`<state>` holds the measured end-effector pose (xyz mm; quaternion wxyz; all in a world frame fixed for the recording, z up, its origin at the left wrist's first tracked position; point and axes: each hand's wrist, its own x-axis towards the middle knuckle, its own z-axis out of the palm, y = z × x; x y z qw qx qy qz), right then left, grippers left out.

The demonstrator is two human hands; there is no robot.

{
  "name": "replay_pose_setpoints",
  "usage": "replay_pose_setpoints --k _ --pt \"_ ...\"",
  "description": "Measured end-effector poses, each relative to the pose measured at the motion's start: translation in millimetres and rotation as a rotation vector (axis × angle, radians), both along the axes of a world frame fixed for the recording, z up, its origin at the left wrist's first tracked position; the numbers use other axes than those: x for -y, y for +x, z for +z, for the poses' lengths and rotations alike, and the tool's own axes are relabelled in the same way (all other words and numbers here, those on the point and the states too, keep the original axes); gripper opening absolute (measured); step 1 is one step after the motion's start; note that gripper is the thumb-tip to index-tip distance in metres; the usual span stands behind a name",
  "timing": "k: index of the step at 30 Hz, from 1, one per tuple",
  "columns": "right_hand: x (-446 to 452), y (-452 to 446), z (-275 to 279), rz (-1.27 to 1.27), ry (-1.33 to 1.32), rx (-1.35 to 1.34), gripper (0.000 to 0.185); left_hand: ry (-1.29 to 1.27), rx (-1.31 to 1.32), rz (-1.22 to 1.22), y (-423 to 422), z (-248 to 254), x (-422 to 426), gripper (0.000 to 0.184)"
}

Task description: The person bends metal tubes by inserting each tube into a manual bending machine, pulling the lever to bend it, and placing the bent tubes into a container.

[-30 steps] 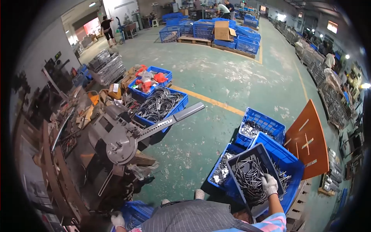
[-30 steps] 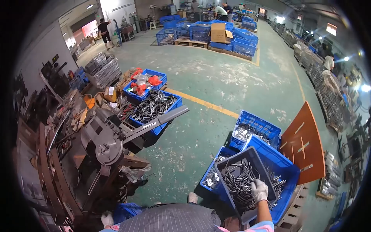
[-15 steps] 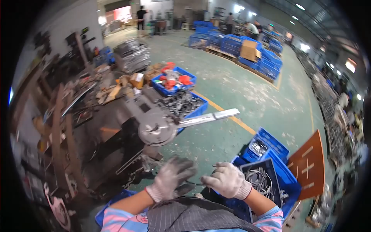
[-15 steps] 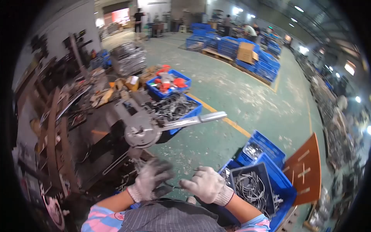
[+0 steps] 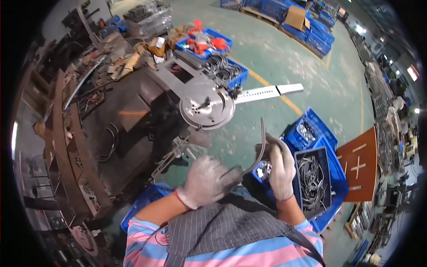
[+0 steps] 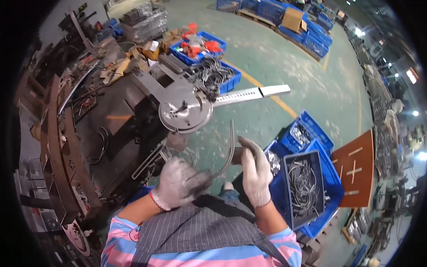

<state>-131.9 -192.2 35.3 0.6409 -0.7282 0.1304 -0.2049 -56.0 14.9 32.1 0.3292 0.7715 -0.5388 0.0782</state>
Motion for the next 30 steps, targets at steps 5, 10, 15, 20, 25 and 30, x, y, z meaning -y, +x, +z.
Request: replay_pose_setpoints --k 5,10,15,20,25,30 --pt "11 41 15 0.222 0.265 -0.244 0.044 0.055 0.162 0.101 18 -6 26 0.025" --pt "34 99 7 0.322 0.075 -0.392 0.049 0.154 0.164 0.302 35 -2 47 0.023" --pt "42 137 -23 0.416 -0.118 -0.439 0.051 0.148 0.207 0.468 46 -12 55 0.019" --pt "43 163 -37 0.439 -0.19 -0.452 0.052 0.225 0.217 0.599 55 -22 58 0.019" --pt "44 167 -37 0.49 -0.221 -0.455 0.052 0.137 0.154 0.662 57 -28 62 0.021" --pt "51 145 -45 0.259 -0.321 -0.344 0.035 0.099 0.147 0.707 59 -23 62 0.024"
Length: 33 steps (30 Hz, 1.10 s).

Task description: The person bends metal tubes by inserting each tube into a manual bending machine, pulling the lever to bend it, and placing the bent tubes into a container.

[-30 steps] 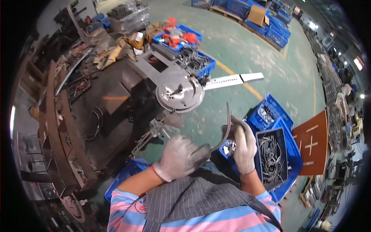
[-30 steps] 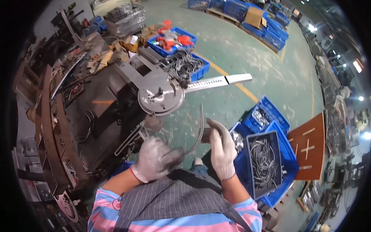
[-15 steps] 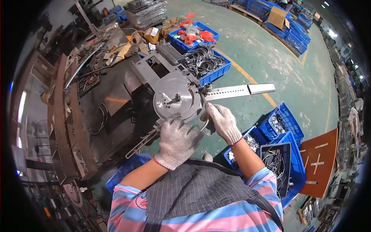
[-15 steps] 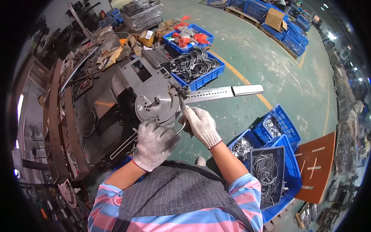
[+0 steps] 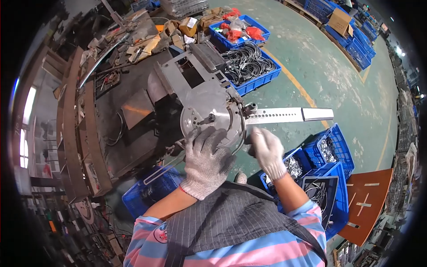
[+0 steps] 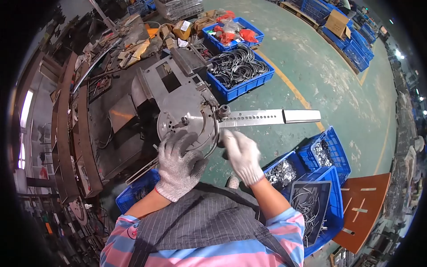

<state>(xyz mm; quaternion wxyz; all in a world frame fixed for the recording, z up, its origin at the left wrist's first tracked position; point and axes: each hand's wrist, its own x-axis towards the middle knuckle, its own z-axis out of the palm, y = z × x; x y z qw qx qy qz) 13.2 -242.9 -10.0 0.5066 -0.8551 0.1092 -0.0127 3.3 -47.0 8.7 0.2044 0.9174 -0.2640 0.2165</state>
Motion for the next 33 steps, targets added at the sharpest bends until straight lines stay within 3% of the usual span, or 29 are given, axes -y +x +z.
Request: replay_pose_setpoints --k 2,3,4,6,8,10,11,16,19,22,23,26,28,30,31,32,33 --pt "26 -10 9 -0.117 0.113 0.229 0.015 -0.013 -0.12 -0.049 0 -2 -1 0.025" --pt "57 -1 -14 -0.116 0.072 0.628 0.007 -0.025 -0.127 -0.058 1 0 -1 0.026" --pt "95 5 -4 -0.135 -0.432 0.734 0.008 -0.027 -0.141 -0.048 1 0 -1 0.026" --pt "126 31 36 -0.197 -0.784 0.83 0.01 -0.035 -0.116 -0.067 2 0 -1 0.026" --pt "172 59 33 -0.101 -0.911 0.635 0.024 -0.044 -0.117 -0.068 1 0 -1 0.025" --pt "204 75 23 0.037 -0.745 0.002 0.043 -0.053 -0.114 -0.058 2 0 0 0.025" --pt "210 84 21 0.152 -0.844 -0.112 0.047 -0.056 -0.114 -0.059 2 1 1 0.025" --pt "209 91 22 0.243 -0.772 -0.136 0.047 -0.059 -0.106 -0.072 4 -2 1 0.026" --pt "201 75 16 0.056 -0.847 -0.085 0.041 -0.08 -0.11 -0.065 2 -2 0 0.024" --pt "195 25 16 0.104 -0.967 -0.074 0.031 -0.098 -0.097 -0.09 3 -3 -2 0.023" --pt "208 2 -7 0.17 -1.161 0.104 0.026 -0.104 -0.076 -0.11 2 -2 -3 0.022" --pt "157 -89 2 0.013 -1.066 0.19 0.019 -0.137 -0.006 -0.082 2 -9 -5 0.02" --pt "138 -121 -13 -0.092 -1.07 0.142 0.015 -0.076 0.109 -0.046 0 -19 -11 0.029" --pt "75 -170 10 -0.05 -1.096 -0.025 0.015 0.049 0.029 -0.068 -5 -20 -25 0.034" --pt "26 -190 40 0.004 -1.2 -0.229 0.026 -0.079 -0.053 -0.057 -3 -32 -31 0.038" --pt "-6 -219 31 -0.128 -0.956 -0.407 0.032 -0.011 -0.039 -0.064 -3 -31 -31 0.04" --pt "-44 -241 56 -0.167 -0.74 -0.443 0.038 0.056 -0.024 -0.071 -4 -29 -29 0.042"
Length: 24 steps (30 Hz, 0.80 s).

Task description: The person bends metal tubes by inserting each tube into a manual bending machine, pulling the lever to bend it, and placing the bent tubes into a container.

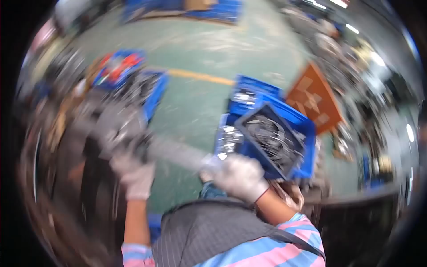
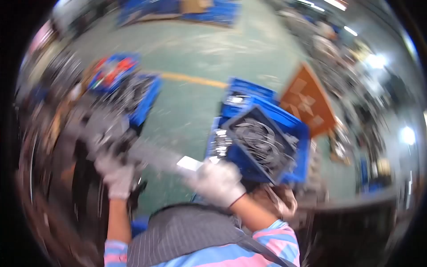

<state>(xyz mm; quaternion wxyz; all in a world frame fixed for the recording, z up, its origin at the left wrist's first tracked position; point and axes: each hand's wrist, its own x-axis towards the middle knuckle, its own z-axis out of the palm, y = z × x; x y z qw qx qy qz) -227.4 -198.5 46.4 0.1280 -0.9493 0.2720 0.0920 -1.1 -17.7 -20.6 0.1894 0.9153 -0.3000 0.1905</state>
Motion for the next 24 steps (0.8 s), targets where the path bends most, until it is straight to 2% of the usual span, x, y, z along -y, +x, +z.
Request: replay_pose_setpoints --k 1,2,3,4,5,6,7,9,11,13,15,17,20,21,23,24 --pt "-28 -15 -1 -0.043 0.136 -0.045 0.039 -0.128 -0.082 -0.098 12 -15 4 0.036" --pt "-36 -27 -11 -0.113 0.173 0.039 0.039 -0.254 -0.167 -0.196 23 -30 7 0.031" --pt "-39 -35 -20 -0.148 0.212 0.123 0.04 -0.05 0.101 -0.163 17 -2 2 0.027" --pt "-41 -40 -21 -0.207 0.193 0.142 0.04 -0.11 0.167 -0.15 13 0 2 0.026" --pt "-37 -41 -22 -0.148 0.145 0.121 0.04 -0.167 0.238 -0.115 12 0 2 0.024" --pt "-32 -36 -21 -0.067 0.097 0.101 0.041 -0.126 0.123 -0.086 12 -3 -2 0.023" --pt "-20 -32 -23 -0.096 0.136 0.134 0.032 -0.133 0.113 -0.108 16 -5 -5 0.024" --pt "8 -20 -17 -0.082 0.006 0.148 0.02 -0.082 0.046 -0.099 17 4 -10 0.024" --pt "59 -2 -51 0.01 -0.192 0.33 0.008 -0.1 0.049 -0.14 19 4 -10 0.02" --pt "110 37 -54 0.02 -0.369 0.284 0.008 -0.133 0.013 -0.133 17 3 -7 0.02" --pt "160 90 -56 0.018 -0.515 0.405 0.01 -0.096 0.04 -0.058 14 -3 -6 0.024" --pt "195 166 -49 -0.066 -0.521 0.222 0.014 -0.111 -0.019 -0.087 12 0 -3 0.023" --pt "228 260 -60 -0.038 -0.501 0.366 0.016 -0.114 0.034 -0.052 3 12 3 0.022" --pt "231 280 -58 0.004 -0.479 0.414 0.015 -0.057 0.032 -0.016 2 15 7 0.022" --pt "241 289 -53 0.158 -0.4 0.346 0.016 -0.001 0.073 0.057 -2 16 17 0.022" --pt "243 288 -48 0.121 -0.276 0.362 0.017 0.006 0.074 0.086 -4 20 22 0.022"
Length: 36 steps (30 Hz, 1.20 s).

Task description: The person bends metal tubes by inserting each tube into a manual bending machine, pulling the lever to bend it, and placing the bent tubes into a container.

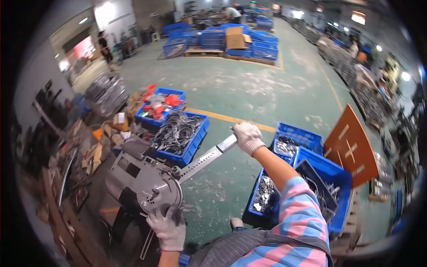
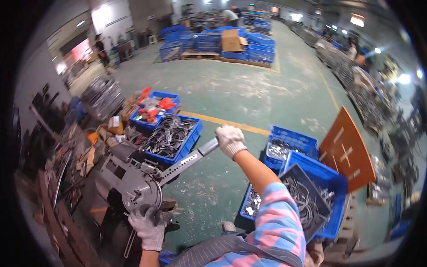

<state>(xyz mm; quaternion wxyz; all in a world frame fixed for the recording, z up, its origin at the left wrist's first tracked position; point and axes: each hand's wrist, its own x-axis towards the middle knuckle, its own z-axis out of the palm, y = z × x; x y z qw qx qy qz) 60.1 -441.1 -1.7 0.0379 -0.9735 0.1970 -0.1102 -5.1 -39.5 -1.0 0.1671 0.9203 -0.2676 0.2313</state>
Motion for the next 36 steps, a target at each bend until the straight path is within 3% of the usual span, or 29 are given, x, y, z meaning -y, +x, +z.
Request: replay_pose_setpoints --k 4,7,8,9,10,11,12,13,15,16,17,18,21,23,25,26,28,29,31,33,35,36 --pt "5 -4 9 0.06 0.037 -0.178 0.026 -0.192 -0.204 -0.008 -15 20 7 0.022" --pt "-17 -36 24 0.261 -0.077 0.289 0.044 -0.809 -0.422 -0.108 -33 45 1 0.015" --pt "-34 -54 31 0.377 -0.106 0.443 0.048 -0.838 -0.375 -0.117 -33 49 -7 0.016" --pt "-57 -69 31 0.433 -0.001 0.488 0.049 -0.842 -0.35 -0.076 -32 53 -4 0.016" --pt "-84 -83 36 0.528 0.196 0.427 0.042 -1.275 -0.443 -0.121 -29 54 6 0.017" --pt "-112 -98 50 0.68 0.438 0.243 0.034 -1.466 -0.477 -0.214 -25 48 11 0.019" --pt "-140 -103 34 0.717 0.895 0.15 0.034 -1.657 -0.504 -0.309 -21 41 16 0.02" --pt "-161 -111 39 0.537 1.587 -0.175 0.031 -1.546 -0.587 -0.339 -22 43 22 0.02" --pt "-176 -103 15 0.653 2.037 -0.327 0.028 -1.258 -0.798 -0.32 -27 54 38 0.019" --pt "-183 -98 15 0.681 2.18 -0.397 0.028 -1.345 -0.772 -0.449 -31 48 50 0.023" --pt "-190 -98 24 0.797 1.457 0.013 0.03 -1.422 -0.749 -0.584 -33 39 58 0.026" --pt "-196 -100 31 0.814 0.71 0.36 0.032 -1.43 -0.749 -0.569 -33 26 56 0.026" --pt "-196 -99 7 0.524 1.513 0.156 0.035 -1.292 -0.659 -0.52 -37 4 42 0.029" --pt "-199 -97 23 0.322 1.723 -0.027 0.029 -1.26 -0.725 -0.348 -44 16 25 0.041" --pt "-201 -94 24 0.199 2.005 -0.056 0.027 -1.339 -0.57 -0.308 -46 44 11 0.058" --pt "-202 -94 23 0.16 2.011 -0.063 0.027 -1.204 -0.507 -0.211 -41 41 -9 0.059" --pt "-204 -89 22 0.304 1.646 -0.185 0.043 -1.062 -0.455 -0.126 -30 34 -25 0.06" --pt "-205 -87 21 0.29 1.65 -0.19 0.043 -1.04 -0.174 0.024 -26 31 -24 0.055" --pt "-207 -78 18 0.342 1.605 -0.298 0.04 -0.999 0.106 0.175 -26 32 -30 0.051" --pt "-208 -67 11 0.317 1.587 -0.315 0.037 -0.213 0.214 0.041 -30 45 -43 0.037" --pt "-206 -56 13 0.266 1.601 -0.33 0.038 -0.017 0.064 -0.12 -30 43 -27 0.028" --pt "-205 -50 14 0.22 1.644 -0.299 0.037 0.008 0.037 -0.118 -28 41 -19 0.033"
